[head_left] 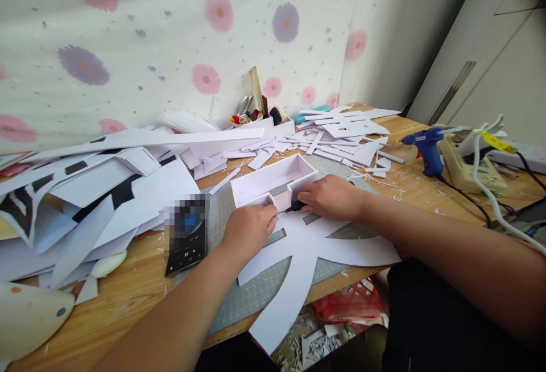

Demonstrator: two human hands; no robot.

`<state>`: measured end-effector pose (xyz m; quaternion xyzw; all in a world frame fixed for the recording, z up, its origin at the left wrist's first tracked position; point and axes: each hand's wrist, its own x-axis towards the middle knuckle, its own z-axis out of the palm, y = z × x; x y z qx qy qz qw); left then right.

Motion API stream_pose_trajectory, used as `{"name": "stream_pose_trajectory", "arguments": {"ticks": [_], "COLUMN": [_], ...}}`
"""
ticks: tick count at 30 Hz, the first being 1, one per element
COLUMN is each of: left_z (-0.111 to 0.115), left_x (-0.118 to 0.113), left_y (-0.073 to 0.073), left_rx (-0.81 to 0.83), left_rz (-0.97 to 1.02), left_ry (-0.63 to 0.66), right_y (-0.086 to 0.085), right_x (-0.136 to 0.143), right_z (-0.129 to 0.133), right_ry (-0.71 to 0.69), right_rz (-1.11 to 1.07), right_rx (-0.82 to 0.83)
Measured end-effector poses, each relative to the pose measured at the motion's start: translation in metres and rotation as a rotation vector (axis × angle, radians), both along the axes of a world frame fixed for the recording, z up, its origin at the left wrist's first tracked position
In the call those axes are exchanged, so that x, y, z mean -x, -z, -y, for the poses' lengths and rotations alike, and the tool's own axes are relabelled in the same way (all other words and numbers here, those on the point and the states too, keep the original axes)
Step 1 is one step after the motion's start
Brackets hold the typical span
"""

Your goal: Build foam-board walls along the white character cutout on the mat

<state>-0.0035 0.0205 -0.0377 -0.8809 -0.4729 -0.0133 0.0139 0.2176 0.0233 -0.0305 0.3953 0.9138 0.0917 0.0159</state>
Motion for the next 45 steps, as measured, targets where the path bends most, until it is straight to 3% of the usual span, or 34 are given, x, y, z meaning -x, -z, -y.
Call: {"name": "stream_pose_trajectory", "arguments": {"ticks": [10,15,32,36,40,43,45], "left_z": [0.004,0.005,0.006,0.005,0.007,0.016,0.030], "left_x": [-0.006,-0.008,-0.006,0.002,0.011,0.014,0.014], "left_y": [-0.003,0.002,-0.006,-0.014,-0.023,-0.038,-0.050], "left_rx": [0.058,-0.021,0.055,0.181,0.457,0.671,0.725], "left_rz": [0.059,0.016,0.042,0.144,0.286,0.355,0.359], "left_ry": [-0.106,-0.107,-0.109,-0.075,0.081,0.162,0.222], "right_y": [-0.002,-0.001,0.001,0.000,-0.006,-0.014,-0.018], "right_x": [0.000,0.000,-0.001,-0.010,-0.022,-0.030,-0.034], "right_z": [0.001,0.002,0.004,0.005,0.009,0.013,0.014], "right_ry": [-0.005,0.044,0.086,0.061,0.037,0.070,0.099], "right_rz": [0.001,-0.013,-0.085,-0.158,-0.267,-0.333,-0.349], "right_rx": [0.017,0.014,0.016,0.030,0.019,-0.011,-0.034]}}
